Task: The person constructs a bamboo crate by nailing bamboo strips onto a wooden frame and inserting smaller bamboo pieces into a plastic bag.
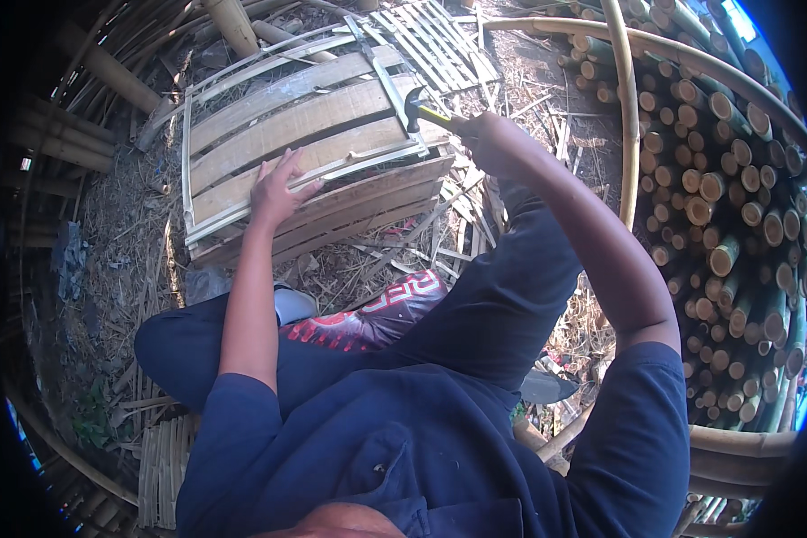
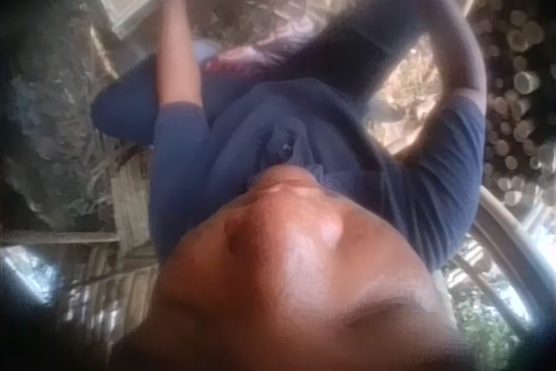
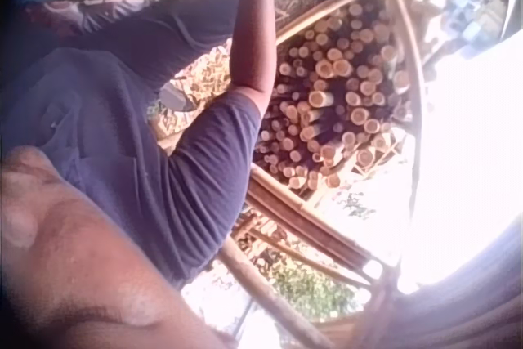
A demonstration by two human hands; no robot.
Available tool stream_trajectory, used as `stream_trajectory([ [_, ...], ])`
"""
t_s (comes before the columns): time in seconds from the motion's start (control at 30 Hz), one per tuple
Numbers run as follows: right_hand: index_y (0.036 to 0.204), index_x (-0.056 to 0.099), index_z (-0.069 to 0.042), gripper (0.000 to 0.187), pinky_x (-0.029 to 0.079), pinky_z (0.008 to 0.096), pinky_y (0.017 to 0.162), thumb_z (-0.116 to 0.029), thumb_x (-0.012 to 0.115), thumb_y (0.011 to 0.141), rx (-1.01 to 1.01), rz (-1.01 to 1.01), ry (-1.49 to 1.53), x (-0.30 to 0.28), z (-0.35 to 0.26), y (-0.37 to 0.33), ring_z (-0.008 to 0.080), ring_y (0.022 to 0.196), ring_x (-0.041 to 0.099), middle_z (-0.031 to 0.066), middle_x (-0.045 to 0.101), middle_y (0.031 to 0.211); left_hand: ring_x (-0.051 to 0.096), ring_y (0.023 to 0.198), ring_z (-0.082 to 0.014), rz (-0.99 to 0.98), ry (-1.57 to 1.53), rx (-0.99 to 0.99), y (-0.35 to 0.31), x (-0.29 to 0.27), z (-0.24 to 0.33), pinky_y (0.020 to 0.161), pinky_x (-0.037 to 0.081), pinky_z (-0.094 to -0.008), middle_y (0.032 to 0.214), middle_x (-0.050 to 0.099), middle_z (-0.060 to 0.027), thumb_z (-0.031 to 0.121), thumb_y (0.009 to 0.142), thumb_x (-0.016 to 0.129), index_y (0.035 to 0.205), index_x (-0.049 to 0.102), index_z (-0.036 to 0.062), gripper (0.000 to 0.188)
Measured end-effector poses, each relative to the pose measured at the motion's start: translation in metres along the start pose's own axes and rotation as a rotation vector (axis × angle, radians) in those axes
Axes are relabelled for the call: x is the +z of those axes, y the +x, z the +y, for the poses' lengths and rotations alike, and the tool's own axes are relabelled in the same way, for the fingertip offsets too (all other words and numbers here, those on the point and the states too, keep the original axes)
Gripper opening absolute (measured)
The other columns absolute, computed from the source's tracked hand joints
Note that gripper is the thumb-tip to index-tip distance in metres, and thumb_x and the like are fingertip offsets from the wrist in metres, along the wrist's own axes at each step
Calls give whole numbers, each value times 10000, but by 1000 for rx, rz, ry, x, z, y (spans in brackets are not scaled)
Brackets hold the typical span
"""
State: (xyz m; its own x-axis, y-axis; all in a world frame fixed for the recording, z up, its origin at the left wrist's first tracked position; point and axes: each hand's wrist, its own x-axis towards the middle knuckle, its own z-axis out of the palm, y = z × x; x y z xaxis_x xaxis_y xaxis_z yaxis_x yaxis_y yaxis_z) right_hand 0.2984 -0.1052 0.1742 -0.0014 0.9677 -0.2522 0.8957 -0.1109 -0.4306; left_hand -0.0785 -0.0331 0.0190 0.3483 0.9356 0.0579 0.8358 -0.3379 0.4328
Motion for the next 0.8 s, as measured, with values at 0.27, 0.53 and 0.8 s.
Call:
stream_trajectory([
  [0.27, 1192, 723, -18, 240, 537, 454, 716, -96, 581, 1016, -101, -39, -262, 19, 1, -9, 369, 737, 711, 253, 698, 799, 426, 1484, -200, -53, 19, 17, 0, 1, 1, 1287, 180, -512, 1190, 729, -55, 598, 841, 764, 1540, 478, 149, 878],
  [0.53, 1321, 684, -94, 307, 533, 416, 725, -156, 615, 1028, 2, 50, -48, -2, -13, -14, 304, 733, 705, 244, 715, 879, 447, 1470, -197, 23, -7, -13, 2, 3, -3, 1288, 185, -506, 1198, 727, -62, 603, 831, 769, 1515, 514, 148, 860],
  [0.8, 1311, 699, -106, 305, 525, 417, 730, -165, 638, 1018, 47, 5, 12, 21, 0, -9, 290, 741, 696, 236, 724, 873, 439, 1476, -197, 18, 3, -21, 2, 1, 0, 1288, 191, -500, 1211, 727, -63, 608, 836, 762, 1508, 520, 132, 858],
])
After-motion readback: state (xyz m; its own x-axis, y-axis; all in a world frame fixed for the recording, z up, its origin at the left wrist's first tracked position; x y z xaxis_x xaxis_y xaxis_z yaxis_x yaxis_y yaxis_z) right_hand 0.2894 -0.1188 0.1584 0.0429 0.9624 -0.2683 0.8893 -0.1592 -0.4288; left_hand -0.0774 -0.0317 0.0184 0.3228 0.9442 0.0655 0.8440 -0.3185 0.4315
